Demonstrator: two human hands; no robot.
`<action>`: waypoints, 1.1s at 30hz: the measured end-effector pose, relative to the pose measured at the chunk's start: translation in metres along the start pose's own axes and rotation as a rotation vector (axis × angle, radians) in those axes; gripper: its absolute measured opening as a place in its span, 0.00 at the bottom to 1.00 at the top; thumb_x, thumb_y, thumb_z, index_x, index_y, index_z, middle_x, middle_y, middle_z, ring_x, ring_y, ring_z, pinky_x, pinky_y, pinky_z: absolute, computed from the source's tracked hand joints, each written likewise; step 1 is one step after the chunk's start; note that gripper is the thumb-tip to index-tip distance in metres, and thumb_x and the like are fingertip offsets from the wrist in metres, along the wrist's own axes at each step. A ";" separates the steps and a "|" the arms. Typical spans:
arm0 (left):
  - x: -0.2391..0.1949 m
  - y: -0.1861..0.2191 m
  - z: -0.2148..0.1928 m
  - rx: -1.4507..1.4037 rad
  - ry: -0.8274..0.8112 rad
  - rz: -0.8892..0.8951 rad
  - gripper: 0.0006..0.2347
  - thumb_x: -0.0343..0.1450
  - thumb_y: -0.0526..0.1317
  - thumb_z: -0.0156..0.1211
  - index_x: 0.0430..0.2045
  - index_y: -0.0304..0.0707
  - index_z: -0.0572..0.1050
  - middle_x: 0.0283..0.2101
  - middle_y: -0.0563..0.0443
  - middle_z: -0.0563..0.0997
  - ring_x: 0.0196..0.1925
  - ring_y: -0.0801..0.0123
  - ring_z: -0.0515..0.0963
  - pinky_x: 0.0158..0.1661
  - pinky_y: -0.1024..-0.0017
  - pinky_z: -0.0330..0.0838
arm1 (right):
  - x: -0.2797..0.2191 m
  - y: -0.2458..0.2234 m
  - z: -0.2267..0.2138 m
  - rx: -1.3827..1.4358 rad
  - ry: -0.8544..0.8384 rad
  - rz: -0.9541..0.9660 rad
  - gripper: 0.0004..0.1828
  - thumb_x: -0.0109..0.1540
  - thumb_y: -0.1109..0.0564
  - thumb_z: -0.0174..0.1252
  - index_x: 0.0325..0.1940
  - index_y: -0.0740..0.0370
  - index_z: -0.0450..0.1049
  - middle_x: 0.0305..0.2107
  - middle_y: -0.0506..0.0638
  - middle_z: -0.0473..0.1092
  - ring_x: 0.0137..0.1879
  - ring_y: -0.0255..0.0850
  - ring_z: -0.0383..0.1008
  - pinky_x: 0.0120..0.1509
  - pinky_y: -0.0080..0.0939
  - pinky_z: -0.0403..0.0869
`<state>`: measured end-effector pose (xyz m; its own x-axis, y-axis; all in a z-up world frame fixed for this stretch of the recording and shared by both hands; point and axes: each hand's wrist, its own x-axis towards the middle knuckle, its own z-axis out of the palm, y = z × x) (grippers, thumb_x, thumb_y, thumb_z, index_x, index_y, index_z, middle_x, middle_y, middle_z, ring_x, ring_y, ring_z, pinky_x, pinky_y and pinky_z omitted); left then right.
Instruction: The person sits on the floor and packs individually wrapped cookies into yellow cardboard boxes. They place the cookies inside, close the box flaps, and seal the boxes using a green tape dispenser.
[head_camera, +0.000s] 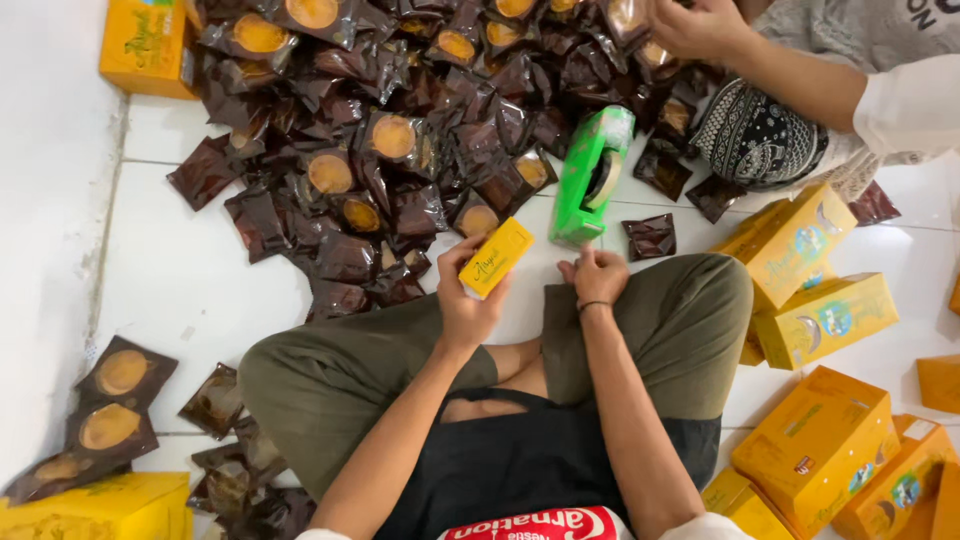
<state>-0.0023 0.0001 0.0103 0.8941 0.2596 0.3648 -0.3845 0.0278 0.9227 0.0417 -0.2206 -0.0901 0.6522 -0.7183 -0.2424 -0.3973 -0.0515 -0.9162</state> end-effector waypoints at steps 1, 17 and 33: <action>0.003 0.013 0.000 0.009 0.006 -0.005 0.21 0.69 0.30 0.72 0.48 0.34 0.62 0.58 0.38 0.75 0.58 0.51 0.80 0.46 0.62 0.78 | 0.000 -0.001 -0.005 -0.005 -0.010 0.005 0.11 0.65 0.59 0.63 0.32 0.72 0.78 0.19 0.62 0.71 0.21 0.50 0.78 0.22 0.47 0.81; 0.031 0.030 -0.009 0.308 -0.154 0.555 0.24 0.65 0.39 0.72 0.53 0.27 0.71 0.56 0.31 0.78 0.54 0.36 0.80 0.52 0.47 0.77 | -0.086 -0.020 -0.021 -0.453 -0.481 -0.395 0.21 0.48 0.53 0.77 0.35 0.57 0.70 0.18 0.55 0.70 0.39 0.56 0.77 0.45 0.49 0.74; 0.022 0.024 -0.023 0.104 -0.484 0.119 0.40 0.71 0.62 0.55 0.69 0.25 0.58 0.68 0.34 0.67 0.71 0.48 0.66 0.63 0.55 0.63 | -0.132 -0.176 -0.130 0.462 -0.499 -0.820 0.21 0.57 0.65 0.71 0.52 0.76 0.75 0.42 0.65 0.74 0.58 0.63 0.77 0.62 0.62 0.75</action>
<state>0.0023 0.0282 0.0378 0.8590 -0.2222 0.4613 -0.4871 -0.0770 0.8699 -0.0582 -0.2071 0.1448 0.8418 -0.2124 0.4963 0.4986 -0.0466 -0.8656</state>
